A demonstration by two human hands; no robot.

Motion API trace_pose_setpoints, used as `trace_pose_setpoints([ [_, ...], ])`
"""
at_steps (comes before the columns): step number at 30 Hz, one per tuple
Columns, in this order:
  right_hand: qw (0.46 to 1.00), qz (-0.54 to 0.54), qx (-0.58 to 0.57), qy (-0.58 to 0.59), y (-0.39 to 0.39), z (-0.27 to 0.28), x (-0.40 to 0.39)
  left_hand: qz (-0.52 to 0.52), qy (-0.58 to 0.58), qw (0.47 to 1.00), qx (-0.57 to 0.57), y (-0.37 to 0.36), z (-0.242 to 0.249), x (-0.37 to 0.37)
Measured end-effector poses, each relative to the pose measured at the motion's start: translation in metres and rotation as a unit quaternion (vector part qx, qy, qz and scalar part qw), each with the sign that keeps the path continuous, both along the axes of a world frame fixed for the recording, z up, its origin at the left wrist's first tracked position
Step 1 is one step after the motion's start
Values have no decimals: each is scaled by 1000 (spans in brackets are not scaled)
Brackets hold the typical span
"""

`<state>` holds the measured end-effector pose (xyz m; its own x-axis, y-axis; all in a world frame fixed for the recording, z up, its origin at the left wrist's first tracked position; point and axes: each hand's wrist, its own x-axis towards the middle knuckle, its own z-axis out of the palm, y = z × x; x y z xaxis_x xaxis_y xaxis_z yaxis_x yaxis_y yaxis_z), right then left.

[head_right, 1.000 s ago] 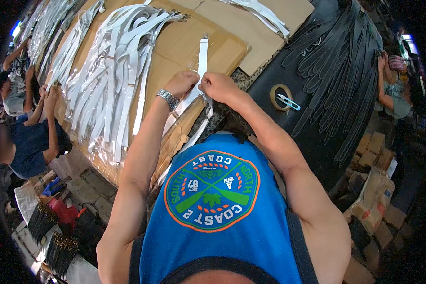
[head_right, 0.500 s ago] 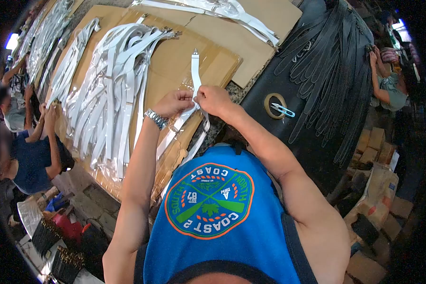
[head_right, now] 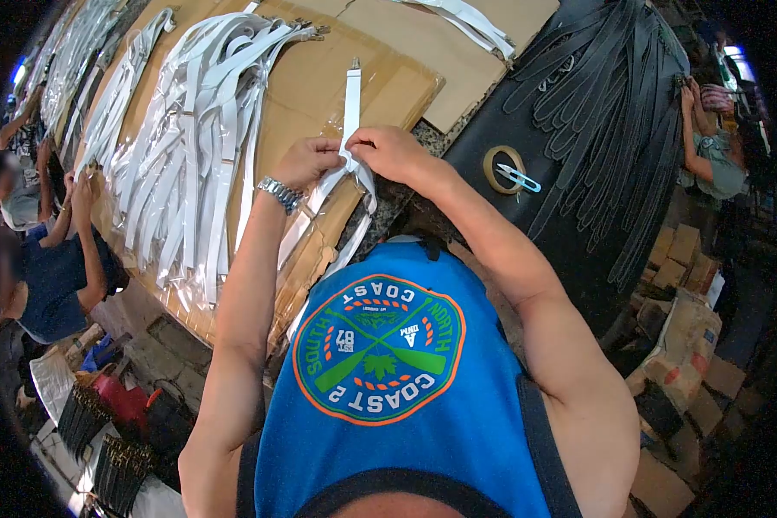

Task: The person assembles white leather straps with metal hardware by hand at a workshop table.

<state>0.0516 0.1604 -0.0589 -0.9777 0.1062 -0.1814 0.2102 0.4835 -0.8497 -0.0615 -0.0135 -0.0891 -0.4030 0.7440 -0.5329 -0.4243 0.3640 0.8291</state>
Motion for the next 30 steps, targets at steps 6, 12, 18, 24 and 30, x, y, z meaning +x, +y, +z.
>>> trace_pose_setpoints([
  [6, 990, 57, 128, 31, 1, 14, 12, -26, 3, 1000, -14, -6, 2, -4],
  [12, 985, 77, 150, 29, -1, 17, 14, -29, 18, 999, -19, -8, 2, -4],
  [18, 983, 94, 150, -47, -3, 27, 9, -4, 45, 999, -15, -7, 6, -1],
  [24, 965, 138, 191, -114, -9, 27, 3, -21, 117, 992, -44, -4, 4, 0],
  [30, 965, 177, 139, -137, -3, 11, -2, -18, 179, 982, -57, -3, 13, 4],
])
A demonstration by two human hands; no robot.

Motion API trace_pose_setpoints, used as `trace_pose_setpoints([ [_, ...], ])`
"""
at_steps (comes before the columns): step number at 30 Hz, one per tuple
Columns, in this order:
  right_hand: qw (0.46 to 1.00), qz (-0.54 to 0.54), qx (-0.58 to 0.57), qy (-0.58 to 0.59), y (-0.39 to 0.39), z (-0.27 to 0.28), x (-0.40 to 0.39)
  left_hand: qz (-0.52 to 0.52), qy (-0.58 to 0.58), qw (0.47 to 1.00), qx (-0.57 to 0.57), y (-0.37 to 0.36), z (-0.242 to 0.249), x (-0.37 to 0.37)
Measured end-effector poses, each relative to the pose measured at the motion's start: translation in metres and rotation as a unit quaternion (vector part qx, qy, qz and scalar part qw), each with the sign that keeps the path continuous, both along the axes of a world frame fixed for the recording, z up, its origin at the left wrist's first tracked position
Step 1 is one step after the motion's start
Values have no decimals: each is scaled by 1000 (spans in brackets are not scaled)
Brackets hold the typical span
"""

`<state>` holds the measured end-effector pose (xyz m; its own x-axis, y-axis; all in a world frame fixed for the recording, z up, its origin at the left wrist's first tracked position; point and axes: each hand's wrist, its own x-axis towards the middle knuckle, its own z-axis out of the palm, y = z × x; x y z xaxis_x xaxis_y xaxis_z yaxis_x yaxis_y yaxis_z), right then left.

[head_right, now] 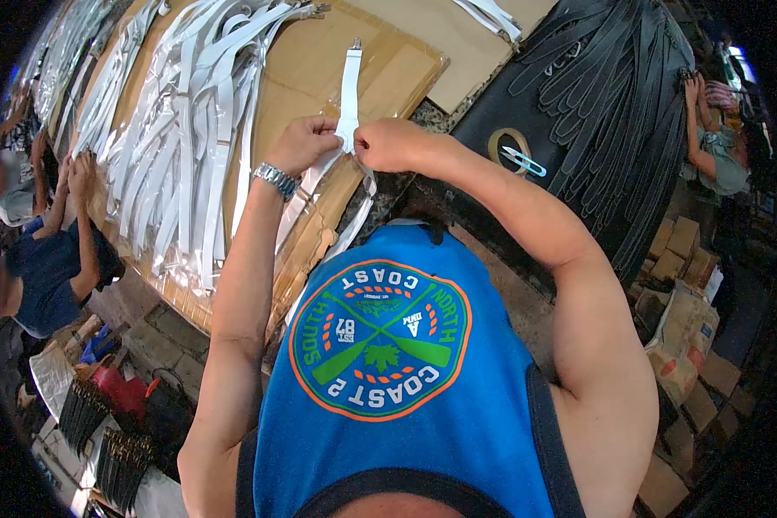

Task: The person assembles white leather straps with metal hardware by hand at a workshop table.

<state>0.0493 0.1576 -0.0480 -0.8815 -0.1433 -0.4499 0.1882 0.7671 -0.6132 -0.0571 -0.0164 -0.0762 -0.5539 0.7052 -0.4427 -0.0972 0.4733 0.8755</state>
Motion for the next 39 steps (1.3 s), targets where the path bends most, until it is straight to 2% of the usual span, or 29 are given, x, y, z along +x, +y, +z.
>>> trace_pose_setpoints([
  [4, 996, -49, -65, -30, 2, -1, 1, 7, 6, 1000, -5, 1, 10, 4],
  [7, 998, -4, 67, 19, -2, 22, 4, 15, 1, 1000, -5, 1, 12, 6],
  [10, 992, 34, 124, -3, -6, 27, 2, 7, 18, 1000, -18, 3, 15, 7],
  [12, 995, 19, 102, 8, -5, 20, 2, -7, 31, 999, -29, 4, 15, 5],
  [16, 998, 23, 49, 39, 1, -8, 1, 3, 35, 999, 10, 3, -20, 2],
  [19, 998, -15, -34, -54, 3, -3, -3, 8, 11, 1000, 25, 2, -26, 1],
  [22, 969, -118, -112, -186, 2, 6, -9, 12, 6, 999, 32, 2, -26, 2],
  [25, 995, -54, -46, -76, 4, -5, -6, 15, 6, 999, 41, 2, -26, 3],
  [28, 998, -35, -32, -45, 3, 0, -4, 13, 5, 999, 40, 3, -20, 5],
  [31, 985, -66, -85, -137, 5, 1, -9, 15, 5, 999, 37, 3, -14, 7],
  [34, 983, -79, -71, -150, 6, 5, -10, 19, 11, 999, 35, 3, -14, 7],
  [37, 999, -17, 45, -13, 4, -5, -6, 26, 31, 999, 34, 3, -15, 9],
  [39, 995, 14, 102, -13, 1, -2, -4, 37, 46, 998, 26, 5, -9, 14],
])
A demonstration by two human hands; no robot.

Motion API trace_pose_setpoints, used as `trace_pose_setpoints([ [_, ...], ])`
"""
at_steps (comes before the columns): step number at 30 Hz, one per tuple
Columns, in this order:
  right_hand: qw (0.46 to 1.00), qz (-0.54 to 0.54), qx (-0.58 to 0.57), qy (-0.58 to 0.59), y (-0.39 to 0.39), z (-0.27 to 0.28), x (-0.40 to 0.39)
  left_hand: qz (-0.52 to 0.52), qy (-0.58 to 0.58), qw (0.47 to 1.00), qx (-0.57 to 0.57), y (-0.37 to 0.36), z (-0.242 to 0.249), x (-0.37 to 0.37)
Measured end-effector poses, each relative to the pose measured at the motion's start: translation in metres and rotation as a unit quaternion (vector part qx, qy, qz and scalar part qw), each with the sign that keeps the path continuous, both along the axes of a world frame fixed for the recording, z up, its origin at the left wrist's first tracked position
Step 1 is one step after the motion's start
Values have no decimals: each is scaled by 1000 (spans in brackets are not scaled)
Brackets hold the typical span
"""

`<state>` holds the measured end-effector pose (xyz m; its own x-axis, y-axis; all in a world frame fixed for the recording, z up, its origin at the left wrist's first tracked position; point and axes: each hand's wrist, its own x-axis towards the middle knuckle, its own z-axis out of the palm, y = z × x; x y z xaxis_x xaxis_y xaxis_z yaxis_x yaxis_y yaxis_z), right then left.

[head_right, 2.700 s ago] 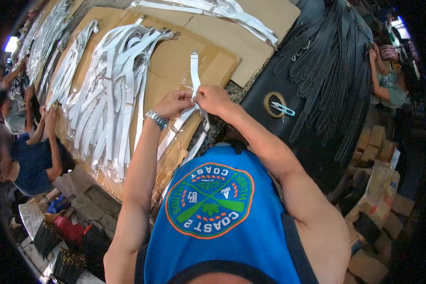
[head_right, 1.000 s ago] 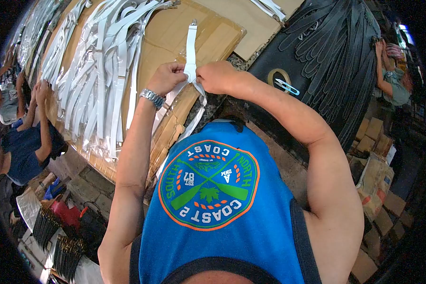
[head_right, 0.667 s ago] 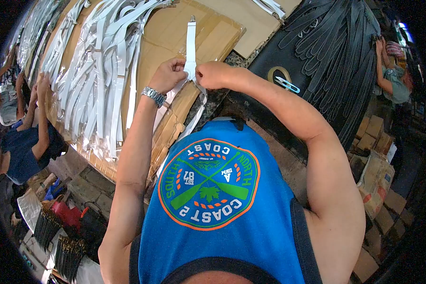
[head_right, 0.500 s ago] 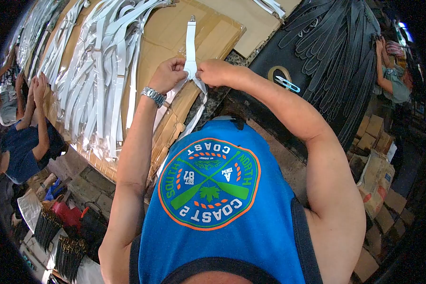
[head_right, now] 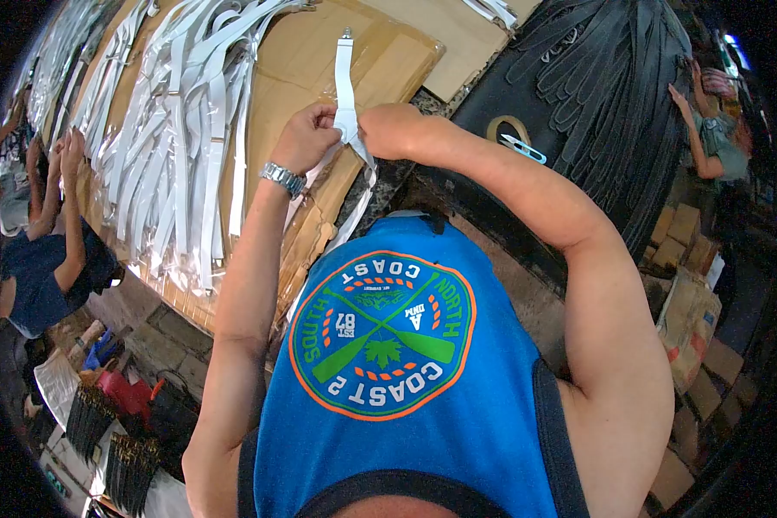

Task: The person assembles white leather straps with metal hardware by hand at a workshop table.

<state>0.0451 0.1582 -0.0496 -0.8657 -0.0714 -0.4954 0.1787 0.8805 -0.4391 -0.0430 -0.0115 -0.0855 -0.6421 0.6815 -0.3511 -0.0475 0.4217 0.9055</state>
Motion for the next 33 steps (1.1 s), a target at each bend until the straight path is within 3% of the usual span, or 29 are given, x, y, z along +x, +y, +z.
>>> trace_pose_setpoints([
  [6, 1000, 16, 6, -17, 0, -2, 0, 25, 128, 990, -50, 5, 23, 16],
  [10, 998, 16, -39, -35, 6, -4, 0, 26, 136, 989, -50, 5, 27, 19],
  [15, 998, -18, -61, 28, 1, 5, 7, 29, 133, 989, -52, 4, 23, 18],
  [21, 988, -69, -106, 84, -3, 13, 18, 31, -6, 999, 14, -2, 13, 10],
  [24, 987, -82, -109, 84, -1, 11, 20, -47, 62, 997, 17, -6, 11, 5],
  [30, 985, -101, -82, 114, -9, 0, 18, -88, -28, 995, -41, -6, 16, 1],
  [33, 982, -112, -80, 127, -13, -3, 18, -52, -155, 987, 2, -8, 12, -5],
])
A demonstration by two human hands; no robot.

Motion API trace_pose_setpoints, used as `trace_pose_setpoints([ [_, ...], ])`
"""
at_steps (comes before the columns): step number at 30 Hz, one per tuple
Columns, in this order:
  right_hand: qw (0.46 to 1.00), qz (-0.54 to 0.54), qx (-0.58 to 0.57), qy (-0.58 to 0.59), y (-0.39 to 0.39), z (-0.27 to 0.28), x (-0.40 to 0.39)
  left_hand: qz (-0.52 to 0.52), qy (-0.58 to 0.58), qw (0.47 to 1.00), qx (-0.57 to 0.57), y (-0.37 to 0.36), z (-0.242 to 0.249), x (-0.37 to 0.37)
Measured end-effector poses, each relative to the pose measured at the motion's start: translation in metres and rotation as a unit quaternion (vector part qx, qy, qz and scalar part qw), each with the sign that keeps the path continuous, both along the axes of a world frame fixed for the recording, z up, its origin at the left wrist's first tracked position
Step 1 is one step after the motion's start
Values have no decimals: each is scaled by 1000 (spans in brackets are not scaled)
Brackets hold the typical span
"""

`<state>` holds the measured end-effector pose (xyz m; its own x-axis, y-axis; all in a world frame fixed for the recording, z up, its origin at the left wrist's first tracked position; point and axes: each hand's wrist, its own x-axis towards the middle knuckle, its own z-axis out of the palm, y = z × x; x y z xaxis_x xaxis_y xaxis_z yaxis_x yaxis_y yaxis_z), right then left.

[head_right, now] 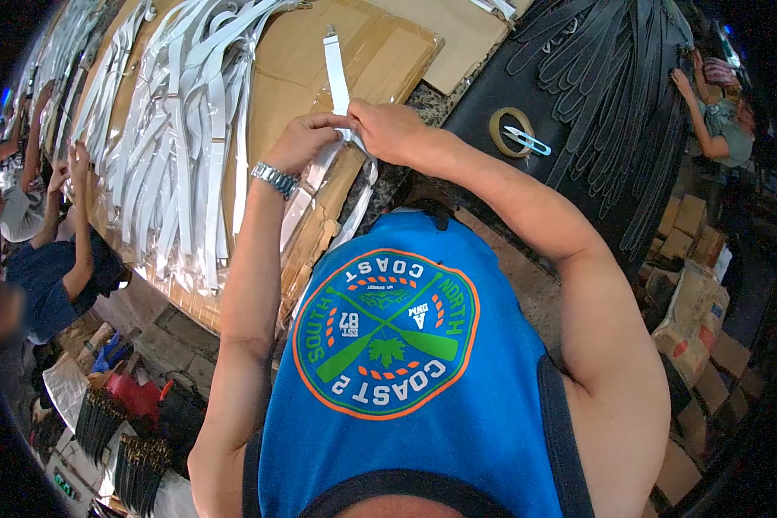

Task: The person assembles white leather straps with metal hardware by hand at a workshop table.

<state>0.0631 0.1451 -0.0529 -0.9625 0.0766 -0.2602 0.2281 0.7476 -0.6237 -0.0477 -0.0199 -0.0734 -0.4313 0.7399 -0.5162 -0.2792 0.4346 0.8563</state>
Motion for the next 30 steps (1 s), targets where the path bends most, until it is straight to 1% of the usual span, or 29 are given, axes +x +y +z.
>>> trace_pose_setpoints([
  [2, 1000, -11, -2, 8, -4, 0, 0, -2, -36, 999, 17, -2, -11, -5],
  [3, 1000, -16, -3, 13, -5, -2, 0, -3, -54, 998, 25, -1, -9, -5],
  [6, 999, -38, -17, 28, -9, -4, 1, -31, -37, 999, 0, -1, 4, -8],
  [9, 997, -66, -29, 41, -13, -9, 3, -34, 4, 999, -16, 1, 16, -6],
  [12, 992, -110, -49, 48, -18, -11, 6, -27, 20, 999, -15, 2, -2, -10],
  [15, 981, -173, -74, 52, -17, -4, 13, -45, -21, 999, -18, 0, -7, -15],
  [16, 975, -197, -83, 54, -15, -2, 17, -38, -28, 999, -16, 0, -5, -15],
  [19, 968, -218, -115, 41, -12, -2, 31, -21, -42, 999, -13, -1, -2, -15],
  [22, 956, -223, -190, 20, -17, -22, 37, -18, -55, 998, -8, -3, -5, -16],
  [25, 947, -245, -206, 12, -19, -31, 38, -8, -93, 995, 14, -5, -10, -17],
  [28, 923, -258, -285, 18, -17, -38, 35, 3, -122, 992, 37, -7, -10, -17],
  [30, 900, -244, -360, -15, -13, -33, 34, 6, -144, 989, 41, -8, -7, -17],
])
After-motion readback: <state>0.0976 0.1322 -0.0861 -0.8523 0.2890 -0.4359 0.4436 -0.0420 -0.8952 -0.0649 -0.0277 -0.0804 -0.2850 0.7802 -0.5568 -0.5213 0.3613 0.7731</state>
